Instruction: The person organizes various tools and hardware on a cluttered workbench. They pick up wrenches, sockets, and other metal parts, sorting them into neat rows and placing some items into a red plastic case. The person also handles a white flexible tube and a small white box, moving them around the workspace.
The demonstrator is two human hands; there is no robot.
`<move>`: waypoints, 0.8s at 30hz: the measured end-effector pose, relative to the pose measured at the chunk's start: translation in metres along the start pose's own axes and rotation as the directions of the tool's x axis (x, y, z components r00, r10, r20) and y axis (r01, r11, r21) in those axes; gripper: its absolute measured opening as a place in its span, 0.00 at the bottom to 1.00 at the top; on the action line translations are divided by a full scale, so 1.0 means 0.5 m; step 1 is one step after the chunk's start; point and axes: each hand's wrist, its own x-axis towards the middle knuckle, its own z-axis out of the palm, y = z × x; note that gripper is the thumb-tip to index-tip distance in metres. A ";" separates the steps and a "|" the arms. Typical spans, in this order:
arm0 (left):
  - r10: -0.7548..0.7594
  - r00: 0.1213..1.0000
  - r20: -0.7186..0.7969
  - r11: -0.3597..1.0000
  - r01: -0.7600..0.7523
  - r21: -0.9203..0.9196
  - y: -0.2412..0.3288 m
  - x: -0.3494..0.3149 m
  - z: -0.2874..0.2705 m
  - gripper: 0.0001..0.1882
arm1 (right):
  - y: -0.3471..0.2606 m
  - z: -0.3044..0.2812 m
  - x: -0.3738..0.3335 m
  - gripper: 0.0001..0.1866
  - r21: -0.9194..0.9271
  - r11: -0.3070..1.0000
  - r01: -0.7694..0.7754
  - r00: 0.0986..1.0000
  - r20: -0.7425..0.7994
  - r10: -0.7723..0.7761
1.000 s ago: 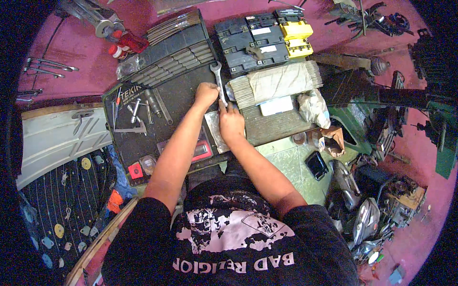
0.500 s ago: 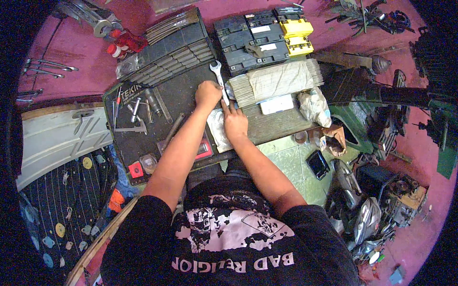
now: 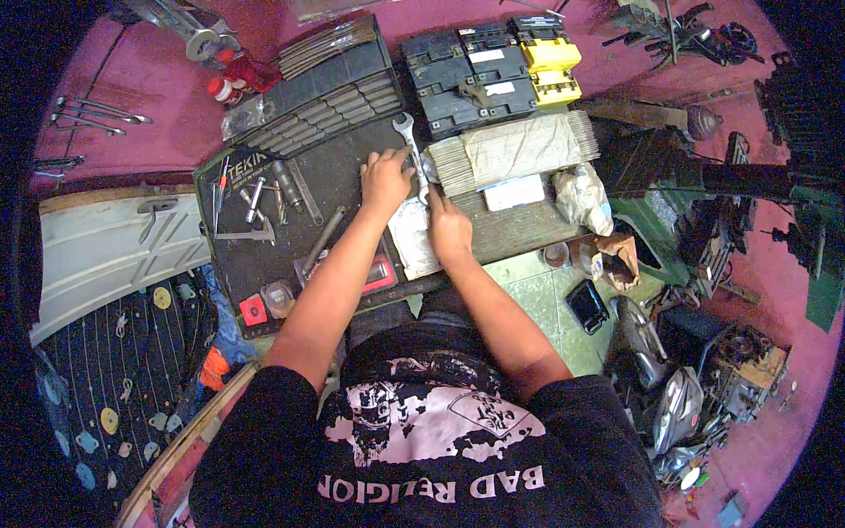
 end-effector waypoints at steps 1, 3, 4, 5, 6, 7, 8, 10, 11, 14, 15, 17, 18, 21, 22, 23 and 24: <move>0.003 1.000 0.012 1.000 -0.003 -0.019 -0.008 -0.016 -0.007 0.24 | 0.005 -0.003 -0.015 0.29 -0.009 1.000 0.004 1.000 -0.013 -0.004; -0.008 1.000 -0.026 0.999 0.007 -0.052 -0.019 -0.050 -0.029 0.24 | 0.004 -0.021 -0.036 0.29 0.013 1.000 0.010 0.999 -0.041 -0.010; -0.016 0.999 -0.045 0.998 0.013 -0.068 -0.027 -0.070 -0.041 0.23 | 0.006 -0.021 -0.043 0.29 0.025 0.999 0.040 0.997 -0.061 -0.038; -0.019 0.996 -0.082 0.998 0.014 -0.064 -0.041 -0.094 -0.053 0.22 | 0.010 -0.021 -0.049 0.29 0.033 0.997 0.069 0.994 -0.083 -0.066; -0.035 0.993 -0.117 0.997 0.027 -0.067 -0.061 -0.120 -0.063 0.22 | 0.015 -0.019 -0.053 0.29 0.041 0.995 0.094 0.990 -0.105 -0.090; -0.052 0.987 -0.152 0.997 0.041 -0.070 -0.084 -0.148 -0.077 0.22 | 0.019 -0.016 -0.055 0.30 0.053 0.994 0.094 0.992 -0.088 -0.089; -0.073 0.979 -0.192 0.996 0.060 -0.072 -0.106 -0.178 -0.095 0.22 | 0.017 -0.016 -0.052 0.30 0.041 0.995 0.088 0.994 -0.069 -0.085; -0.167 0.967 -0.195 0.985 0.171 0.003 -0.142 -0.228 -0.134 0.22 | 0.016 -0.017 -0.046 0.30 0.012 0.998 0.058 0.998 -0.036 -0.058; -0.209 0.961 -0.180 0.976 0.218 0.028 -0.166 -0.253 -0.150 0.22 | 0.013 -0.020 -0.040 0.33 0.042 0.999 -0.013 0.997 0.073 0.010; -0.338 0.928 -0.160 0.931 0.354 0.090 -0.247 -0.329 -0.177 0.21 | 0.004 -0.022 -0.038 0.33 0.004 0.997 0.076 0.996 0.037 -0.076; -0.370 0.918 -0.140 0.916 0.386 0.109 -0.270 -0.349 -0.183 0.20 | -0.001 -0.021 -0.039 0.33 0.007 0.995 0.096 0.995 0.008 -0.096; -0.410 0.909 -0.076 0.900 0.416 0.131 -0.300 -0.376 -0.193 0.20 | -0.017 -0.025 -0.055 0.31 -0.073 0.994 0.078 0.997 -0.006 -0.079; -0.417 0.909 -0.033 0.899 0.417 0.133 -0.307 -0.385 -0.200 0.19 | -0.032 -0.025 -0.060 0.30 -0.112 0.991 0.072 0.996 -0.036 -0.077; -0.397 0.917 0.034 0.914 0.392 0.104 -0.315 -0.396 -0.202 0.18 | -0.089 -0.008 -0.050 0.28 -0.023 0.978 0.209 0.978 0.032 -0.208; -0.378 0.925 0.048 0.924 0.373 0.087 -0.314 -0.394 -0.198 0.17 | -0.100 0.029 -0.033 0.29 0.088 0.965 0.246 0.965 0.070 -0.252; -0.366 0.929 0.052 0.930 0.362 0.067 -0.317 -0.394 -0.194 0.18 | -0.138 0.028 -0.012 0.30 0.057 0.935 0.350 0.929 0.108 -0.354; -0.346 0.936 0.074 0.937 0.340 0.074 -0.314 -0.394 -0.198 0.18 | -0.180 0.019 0.007 0.31 0.027 0.893 0.450 0.881 0.150 -0.449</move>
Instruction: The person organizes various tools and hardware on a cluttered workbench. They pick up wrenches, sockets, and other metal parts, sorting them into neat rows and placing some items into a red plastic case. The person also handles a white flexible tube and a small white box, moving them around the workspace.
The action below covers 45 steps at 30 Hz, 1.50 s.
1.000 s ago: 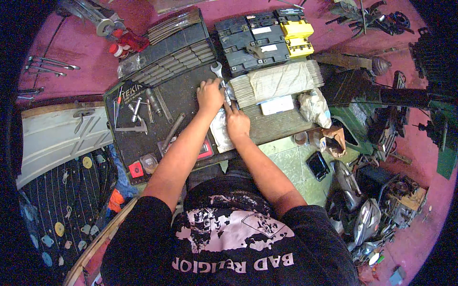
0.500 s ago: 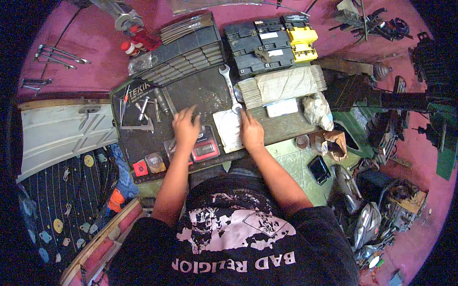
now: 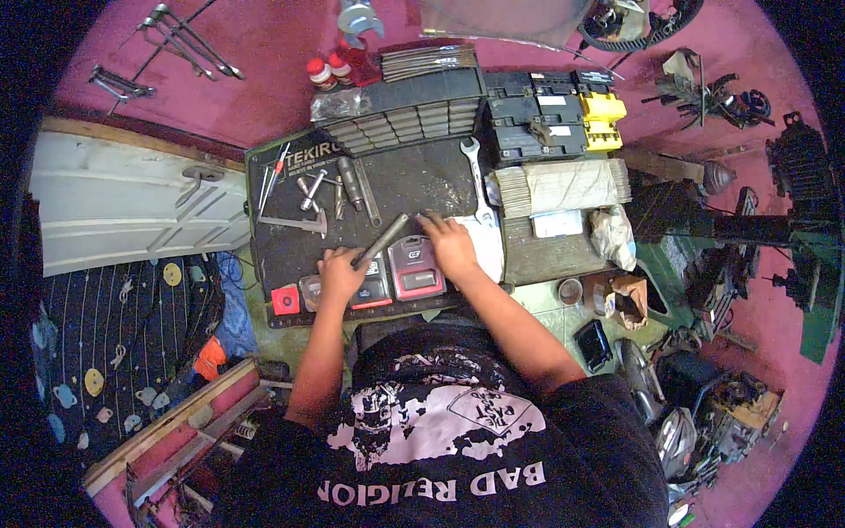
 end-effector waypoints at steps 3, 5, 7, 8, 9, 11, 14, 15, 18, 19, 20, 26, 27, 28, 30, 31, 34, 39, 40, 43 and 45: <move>0.088 0.995 0.039 0.996 -0.089 0.025 0.005 0.005 -0.008 0.17 | -0.048 0.016 0.085 0.26 -0.187 0.968 0.169 0.985 0.073 -0.157; 0.168 0.986 -0.009 0.980 -0.166 0.110 0.001 0.014 -0.008 0.17 | -0.052 0.028 0.134 0.20 -0.269 0.937 0.221 0.956 0.253 -0.152; 0.217 0.973 -0.075 0.968 -0.204 0.144 0.003 0.024 -0.014 0.16 | -0.047 0.028 0.158 0.13 -0.322 0.913 0.250 0.952 0.256 -0.170; 0.255 0.958 -0.132 0.961 -0.236 0.142 0.009 0.039 -0.024 0.17 | -0.036 0.030 0.159 0.13 -0.327 0.920 0.218 0.967 0.198 -0.159; 0.285 0.940 -0.189 0.955 -0.261 0.141 0.012 0.052 -0.035 0.17 | -0.026 0.030 0.155 0.14 -0.327 0.925 0.192 0.978 0.143 -0.152; 0.364 0.891 -0.270 0.929 -0.329 0.167 0.034 0.090 -0.059 0.15 | -0.006 0.015 0.130 0.12 -0.293 0.952 0.087 0.995 -0.027 -0.099; 0.442 0.859 -0.259 0.897 -0.431 0.103 0.114 0.166 -0.077 0.15 | -0.009 -0.044 0.069 0.15 -0.138 0.971 -0.194 0.980 -0.080 0.184; 0.510 0.821 -0.259 0.860 -0.484 0.159 0.147 0.193 -0.066 0.16 | 0.000 -0.045 0.047 0.18 -0.114 0.949 -0.295 0.955 -0.076 0.288; 0.635 0.754 -0.166 0.768 -0.594 0.239 0.223 0.281 -0.017 0.19 | 0.033 -0.027 0.012 0.17 0.076 0.868 -0.490 0.863 -0.096 0.496; 0.660 0.737 -0.143 0.743 -0.614 0.267 0.244 0.306 -0.005 0.19 | 0.045 -0.021 0.012 0.17 0.079 0.864 -0.498 0.855 -0.125 0.504; 0.679 0.724 -0.119 0.721 -0.627 0.295 0.259 0.325 0.010 0.20 | 0.040 -0.026 0.025 0.17 0.099 0.858 -0.505 0.839 -0.176 0.514; 0.596 0.795 -0.111 0.795 -0.566 0.219 0.290 0.374 0.074 0.20 | 0.045 -0.017 0.099 0.19 0.086 0.720 -0.689 0.719 -0.046 0.693; 0.594 0.795 -0.123 0.799 -0.565 0.207 0.293 0.370 0.076 0.21 | 0.045 -0.012 0.099 0.19 0.078 0.727 -0.682 0.725 -0.057 0.686; 0.582 0.804 -0.124 0.808 -0.554 0.200 0.296 0.366 0.079 0.21 | 0.045 -0.006 0.096 0.19 0.070 0.735 -0.674 0.732 -0.068 0.678; 0.552 0.824 -0.129 0.829 -0.525 0.191 0.297 0.355 0.078 0.21 | 0.043 0.005 0.089 0.18 0.083 0.760 -0.645 0.754 -0.097 0.650; 0.540 0.831 -0.133 0.837 -0.514 0.184 0.298 0.351 0.077 0.21 | 0.044 0.010 0.084 0.18 0.102 0.775 -0.624 0.766 -0.116 0.632; 0.493 0.859 -0.140 0.867 -0.471 0.164 0.299 0.341 0.079 0.21 | 0.047 0.021 0.077 0.19 0.117 0.790 -0.601 0.786 -0.090 0.611; 0.411 0.896 -0.167 0.911 -0.396 0.119 0.290 0.324 0.102 0.21 | 0.047 0.021 0.070 0.22 0.107 0.821 -0.561 0.818 -0.084 0.569; 0.410 0.897 -0.165 0.911 -0.394 0.121 0.288 0.324 0.105 0.21 | 0.045 0.023 0.070 0.23 0.113 0.824 -0.556 0.819 -0.095 0.566; 0.409 0.900 -0.149 0.911 -0.393 0.125 0.296 0.328 0.101 0.22 | 0.045 0.025 0.073 0.24 0.120 0.834 -0.539 0.829 -0.103 0.550; 0.409 0.904 -0.126 0.910 -0.394 0.125 0.298 0.329 0.098 0.23 | 0.041 0.017 0.075 0.25 0.112 0.838 -0.535 0.832 -0.104 0.545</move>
